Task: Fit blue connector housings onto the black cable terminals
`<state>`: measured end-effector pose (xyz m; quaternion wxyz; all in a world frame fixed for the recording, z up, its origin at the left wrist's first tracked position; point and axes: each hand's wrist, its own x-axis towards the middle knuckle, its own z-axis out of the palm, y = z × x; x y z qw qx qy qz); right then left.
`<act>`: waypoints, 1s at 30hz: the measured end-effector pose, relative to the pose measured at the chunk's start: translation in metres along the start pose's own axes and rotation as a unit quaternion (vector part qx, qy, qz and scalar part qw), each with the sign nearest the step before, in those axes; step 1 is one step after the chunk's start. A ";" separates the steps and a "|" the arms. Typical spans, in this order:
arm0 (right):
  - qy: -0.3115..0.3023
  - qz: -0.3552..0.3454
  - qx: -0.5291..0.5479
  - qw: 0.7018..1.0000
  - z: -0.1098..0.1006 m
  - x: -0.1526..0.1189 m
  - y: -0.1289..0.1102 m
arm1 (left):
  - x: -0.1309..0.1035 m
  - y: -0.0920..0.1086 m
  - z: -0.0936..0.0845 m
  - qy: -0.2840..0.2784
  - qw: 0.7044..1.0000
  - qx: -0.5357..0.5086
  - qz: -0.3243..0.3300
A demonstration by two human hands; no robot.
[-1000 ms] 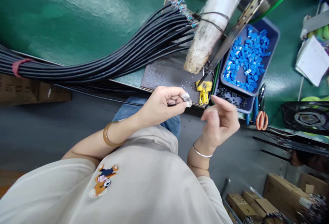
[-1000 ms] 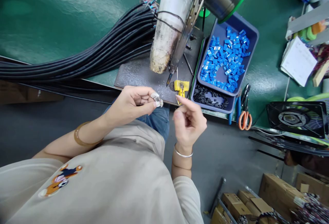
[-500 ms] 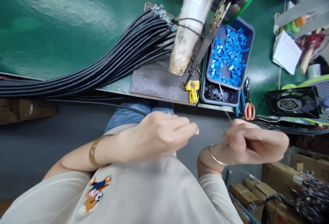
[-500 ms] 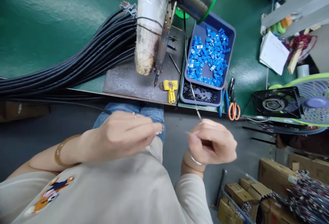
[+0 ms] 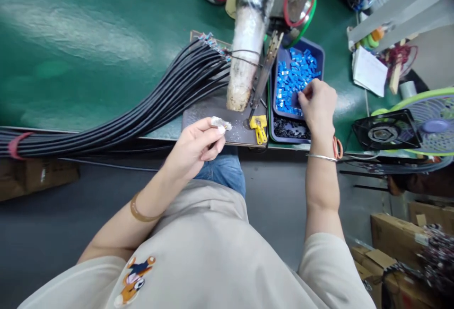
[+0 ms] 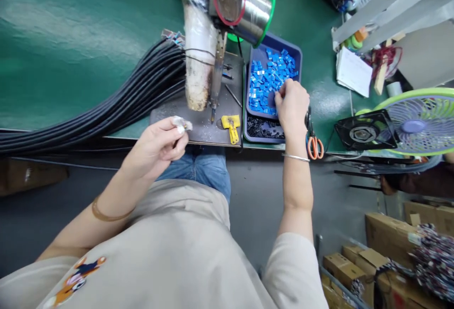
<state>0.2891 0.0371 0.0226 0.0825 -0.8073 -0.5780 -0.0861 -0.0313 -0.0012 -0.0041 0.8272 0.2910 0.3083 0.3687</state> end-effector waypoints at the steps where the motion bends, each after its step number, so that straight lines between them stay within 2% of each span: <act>1: -0.004 -0.008 0.012 1.000 0.001 0.003 -0.001 | 0.000 -0.001 0.003 0.004 1.000 0.004 0.009; 5: 0.004 -0.028 0.051 0.998 0.002 0.007 -0.001 | 0.002 -0.006 0.009 0.000 0.999 0.025 0.042; 13: 0.035 -0.070 0.046 0.996 0.009 0.001 0.004 | 0.007 -0.015 0.010 -0.018 0.995 0.057 0.077; 18: 0.094 -0.094 0.085 0.987 0.017 0.002 0.007 | 0.010 -0.017 0.016 -0.010 0.990 0.098 0.103; 21: 0.144 -0.088 0.118 0.979 0.011 -0.006 0.002 | 0.012 -0.017 0.019 -0.004 0.987 0.116 0.112; 23: 0.197 -0.066 0.178 0.962 0.001 -0.019 -0.008 | 0.013 -0.018 0.019 0.001 0.985 0.129 0.114; 27: 0.244 -0.047 0.326 0.912 -0.019 -0.070 -0.046 | 0.013 -0.018 0.020 0.007 0.981 0.158 0.116; 30: 0.273 -0.132 0.319 0.898 -0.021 -0.111 -0.077 | 0.013 -0.016 0.023 0.013 0.976 0.183 0.114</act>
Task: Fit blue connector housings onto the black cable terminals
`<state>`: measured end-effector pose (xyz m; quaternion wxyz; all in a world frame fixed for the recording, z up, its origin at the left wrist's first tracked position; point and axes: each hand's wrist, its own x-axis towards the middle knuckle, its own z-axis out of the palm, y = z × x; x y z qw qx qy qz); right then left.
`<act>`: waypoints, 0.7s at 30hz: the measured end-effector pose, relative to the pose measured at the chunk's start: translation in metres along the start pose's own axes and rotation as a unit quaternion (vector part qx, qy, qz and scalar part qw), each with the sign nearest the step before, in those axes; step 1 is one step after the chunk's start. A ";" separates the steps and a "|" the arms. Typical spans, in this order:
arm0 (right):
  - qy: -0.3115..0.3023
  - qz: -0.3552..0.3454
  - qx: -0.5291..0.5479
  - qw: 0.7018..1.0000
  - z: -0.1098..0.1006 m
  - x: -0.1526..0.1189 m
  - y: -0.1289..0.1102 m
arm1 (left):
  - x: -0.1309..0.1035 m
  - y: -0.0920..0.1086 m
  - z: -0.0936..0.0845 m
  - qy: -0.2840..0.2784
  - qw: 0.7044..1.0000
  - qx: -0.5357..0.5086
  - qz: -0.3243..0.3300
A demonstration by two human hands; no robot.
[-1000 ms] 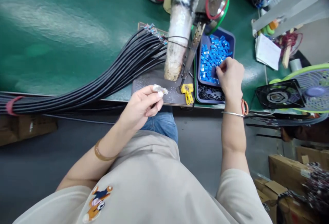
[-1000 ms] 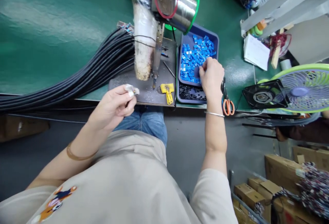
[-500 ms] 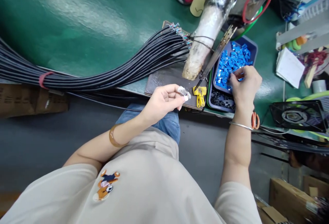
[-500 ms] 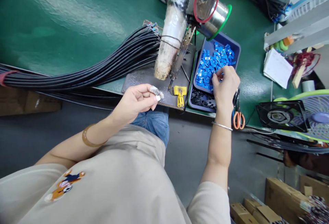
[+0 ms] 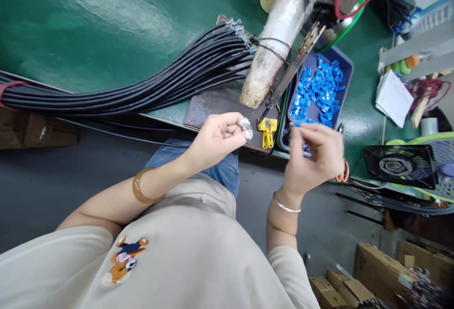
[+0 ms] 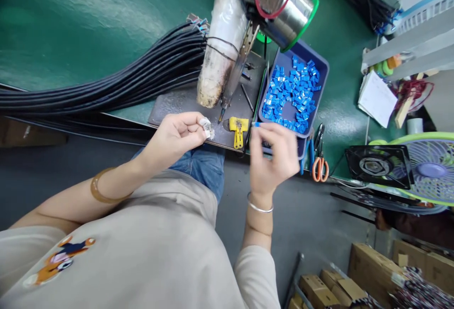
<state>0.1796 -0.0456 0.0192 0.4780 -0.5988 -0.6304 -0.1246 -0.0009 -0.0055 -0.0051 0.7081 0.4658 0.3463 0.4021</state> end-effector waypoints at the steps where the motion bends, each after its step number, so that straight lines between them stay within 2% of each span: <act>1: -0.008 -0.021 0.021 1.000 0.002 -0.009 -0.010 | 0.000 0.001 0.001 0.000 1.000 0.007 -0.004; 4: -0.039 -0.055 0.079 0.995 0.007 -0.030 -0.025 | 0.001 0.004 0.005 -0.009 1.000 0.020 -0.012; 6: -0.059 -0.048 0.119 0.990 0.010 -0.036 -0.026 | 0.001 0.004 0.006 -0.010 1.000 0.025 -0.007; 13: -0.092 0.105 0.215 0.967 0.016 -0.038 -0.021 | 0.003 0.004 0.004 0.015 1.000 0.026 -0.002; 21: -0.083 0.053 0.183 0.978 0.021 -0.038 -0.020 | 0.007 0.003 0.007 0.034 0.999 0.026 0.011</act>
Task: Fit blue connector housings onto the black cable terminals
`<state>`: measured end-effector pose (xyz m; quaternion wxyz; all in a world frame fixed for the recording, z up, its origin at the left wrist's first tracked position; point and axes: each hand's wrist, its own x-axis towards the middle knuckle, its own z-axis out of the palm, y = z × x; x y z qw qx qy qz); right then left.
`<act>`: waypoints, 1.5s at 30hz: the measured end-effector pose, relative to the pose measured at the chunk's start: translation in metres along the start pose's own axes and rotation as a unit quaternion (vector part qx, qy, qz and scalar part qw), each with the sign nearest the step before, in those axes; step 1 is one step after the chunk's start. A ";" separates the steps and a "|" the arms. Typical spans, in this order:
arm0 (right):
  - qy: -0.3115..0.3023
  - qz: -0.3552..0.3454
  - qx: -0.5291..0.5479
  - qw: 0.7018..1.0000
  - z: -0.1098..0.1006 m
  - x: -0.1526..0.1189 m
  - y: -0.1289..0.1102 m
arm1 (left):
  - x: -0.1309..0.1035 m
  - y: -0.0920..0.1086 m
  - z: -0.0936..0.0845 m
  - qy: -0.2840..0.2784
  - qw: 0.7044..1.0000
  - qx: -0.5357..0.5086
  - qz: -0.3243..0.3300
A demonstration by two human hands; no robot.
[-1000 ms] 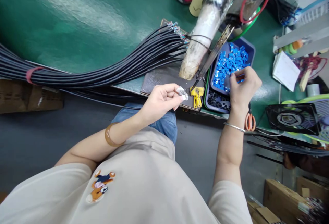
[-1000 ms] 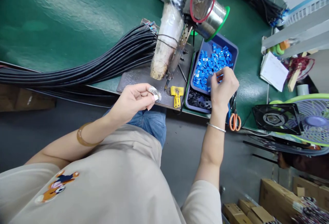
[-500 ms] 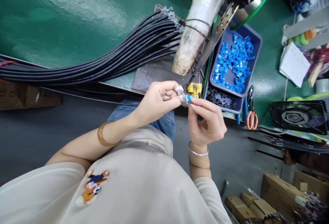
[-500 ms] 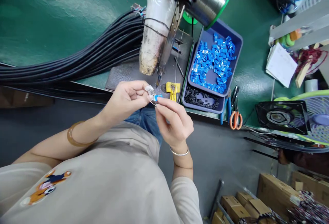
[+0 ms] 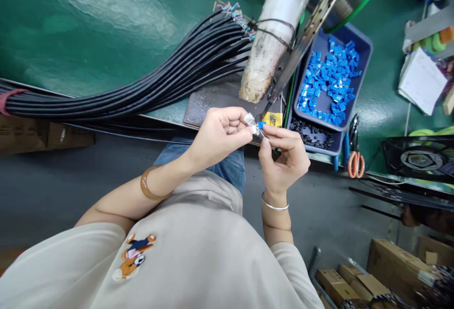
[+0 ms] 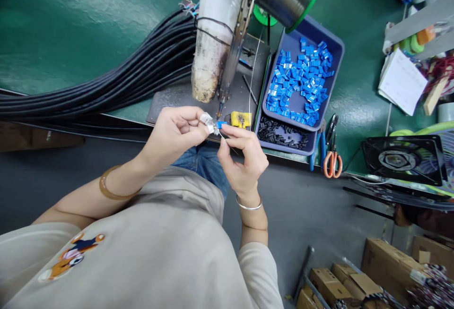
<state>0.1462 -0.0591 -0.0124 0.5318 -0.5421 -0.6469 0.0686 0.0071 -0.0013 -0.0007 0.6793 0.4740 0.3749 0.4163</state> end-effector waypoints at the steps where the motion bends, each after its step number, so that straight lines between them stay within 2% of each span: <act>1: -0.001 -0.008 -0.009 1.000 0.000 0.000 0.000 | 0.000 0.000 0.000 0.003 1.000 0.002 0.001; 9: -0.013 -0.052 -0.069 0.996 -0.002 0.004 0.004 | 0.002 0.001 0.001 0.012 1.000 0.014 0.010; 32: -0.016 -0.107 -0.100 0.989 -0.002 0.015 0.003 | 0.009 0.002 0.000 -0.006 1.000 -0.001 0.015; 37: -0.017 -0.097 -0.086 0.991 -0.003 0.014 0.004 | 0.008 0.002 -0.002 -0.018 1.000 0.009 -0.018; 45: -0.010 -0.071 -0.087 0.994 -0.001 0.017 0.001 | 0.008 0.002 -0.003 -0.032 0.999 0.017 0.007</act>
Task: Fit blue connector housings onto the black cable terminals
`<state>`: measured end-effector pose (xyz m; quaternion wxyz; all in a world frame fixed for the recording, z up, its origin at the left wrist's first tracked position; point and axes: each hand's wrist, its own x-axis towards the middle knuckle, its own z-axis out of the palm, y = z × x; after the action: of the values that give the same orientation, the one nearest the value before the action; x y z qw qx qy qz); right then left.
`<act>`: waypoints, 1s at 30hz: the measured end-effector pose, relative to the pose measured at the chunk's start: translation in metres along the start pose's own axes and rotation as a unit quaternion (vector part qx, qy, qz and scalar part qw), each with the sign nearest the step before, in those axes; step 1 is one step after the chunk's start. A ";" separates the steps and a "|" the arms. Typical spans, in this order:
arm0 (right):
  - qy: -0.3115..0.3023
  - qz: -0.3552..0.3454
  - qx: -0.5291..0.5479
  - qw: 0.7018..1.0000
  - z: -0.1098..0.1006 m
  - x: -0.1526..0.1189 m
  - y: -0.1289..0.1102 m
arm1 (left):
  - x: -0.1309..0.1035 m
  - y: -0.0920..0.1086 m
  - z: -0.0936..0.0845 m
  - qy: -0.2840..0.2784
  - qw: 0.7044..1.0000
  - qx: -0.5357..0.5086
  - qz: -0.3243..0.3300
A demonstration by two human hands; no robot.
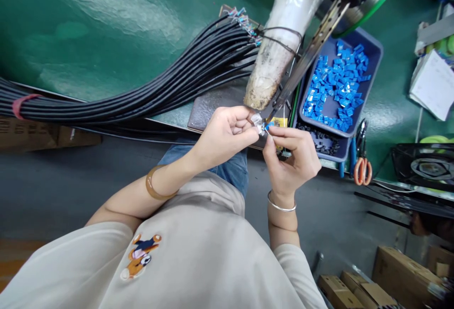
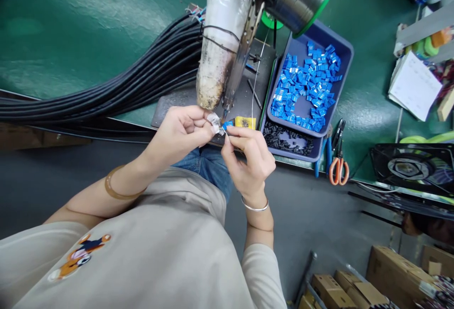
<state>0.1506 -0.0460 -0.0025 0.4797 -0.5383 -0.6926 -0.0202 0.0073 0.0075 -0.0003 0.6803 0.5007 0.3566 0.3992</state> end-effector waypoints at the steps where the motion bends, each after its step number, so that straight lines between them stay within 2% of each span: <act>1: -0.001 0.001 0.000 1.000 0.000 0.000 0.000 | 0.000 0.000 0.000 -0.001 1.000 -0.001 0.002; 10: 0.003 -0.001 -0.012 1.000 -0.001 0.001 -0.005 | 0.002 0.006 0.000 -0.002 1.000 0.001 0.012; 16: -0.010 -0.022 -0.020 1.000 -0.002 0.000 -0.003 | 0.003 0.005 -0.003 -0.010 1.000 -0.001 -0.012; 21: -0.012 -0.013 -0.023 1.000 -0.003 0.001 -0.002 | 0.000 0.003 -0.002 -0.021 0.999 -0.009 -0.025; 30: -0.006 -0.001 -0.018 1.000 -0.003 0.004 -0.004 | 0.002 0.007 0.000 -0.005 1.000 0.009 -0.011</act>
<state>0.1492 -0.0461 0.0040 0.4661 -0.5466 -0.6951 -0.0299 0.0069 0.0100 0.0065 0.6821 0.5048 0.3622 0.3857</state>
